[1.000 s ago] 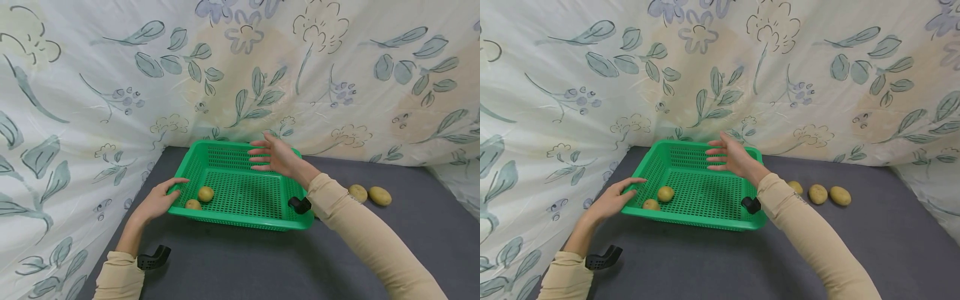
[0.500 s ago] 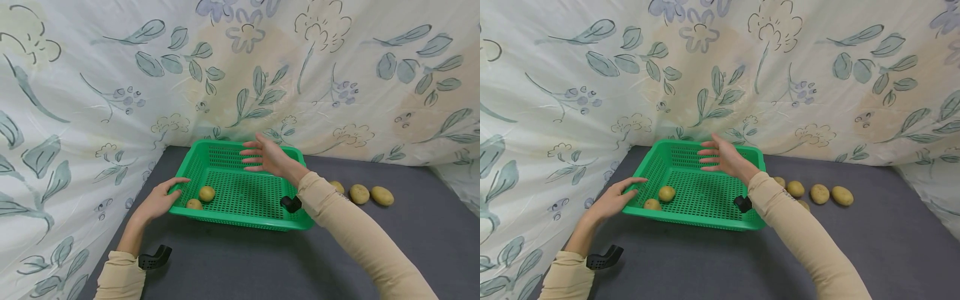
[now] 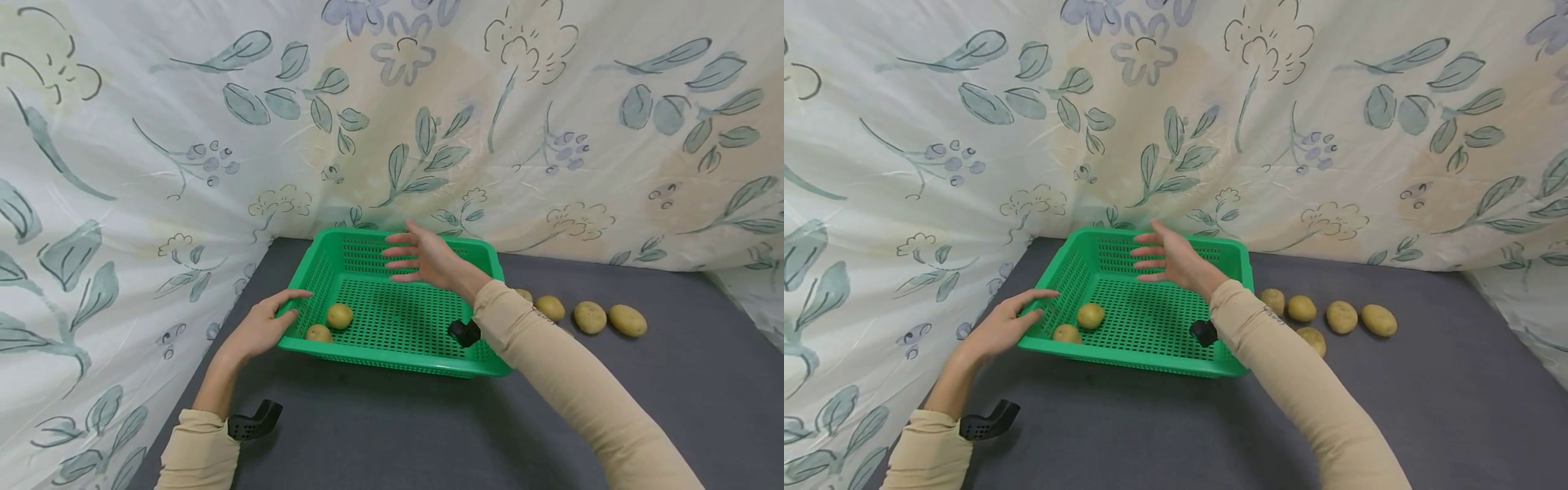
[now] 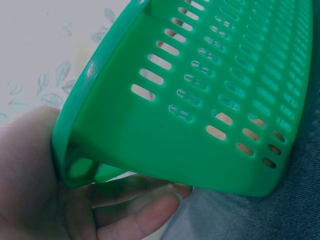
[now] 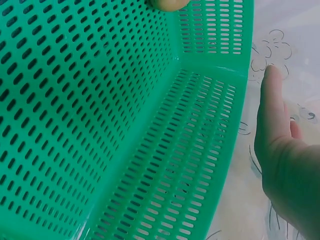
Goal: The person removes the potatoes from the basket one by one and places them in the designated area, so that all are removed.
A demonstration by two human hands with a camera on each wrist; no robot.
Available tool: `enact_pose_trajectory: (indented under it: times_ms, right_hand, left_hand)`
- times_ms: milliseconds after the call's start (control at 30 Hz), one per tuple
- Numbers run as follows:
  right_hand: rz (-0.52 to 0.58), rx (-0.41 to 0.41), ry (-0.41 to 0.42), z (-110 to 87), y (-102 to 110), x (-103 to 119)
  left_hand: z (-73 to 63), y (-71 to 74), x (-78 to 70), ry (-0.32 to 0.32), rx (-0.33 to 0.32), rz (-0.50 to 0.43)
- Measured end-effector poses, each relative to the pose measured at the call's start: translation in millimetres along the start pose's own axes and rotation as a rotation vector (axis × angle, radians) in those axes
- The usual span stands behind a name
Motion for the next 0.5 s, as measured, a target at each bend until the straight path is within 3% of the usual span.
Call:
enact_pose_trajectory:
  times_ms: [500]
  right_hand:
    - [-0.012,-0.003,-0.016,15.6,-6.9,-7.7]
  left_hand:
    - [0.3,0.8,0.4,-0.01,-0.012,0.004]
Point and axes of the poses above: each hand's wrist, its own z-axis towards the middle knuckle, its own y-axis out of the back of the hand, x = y × z, the point moved 10 cm from there along z, towards the middle knuckle, and after that the axes turned 10 degrees about -y, right-handed, at the moved point
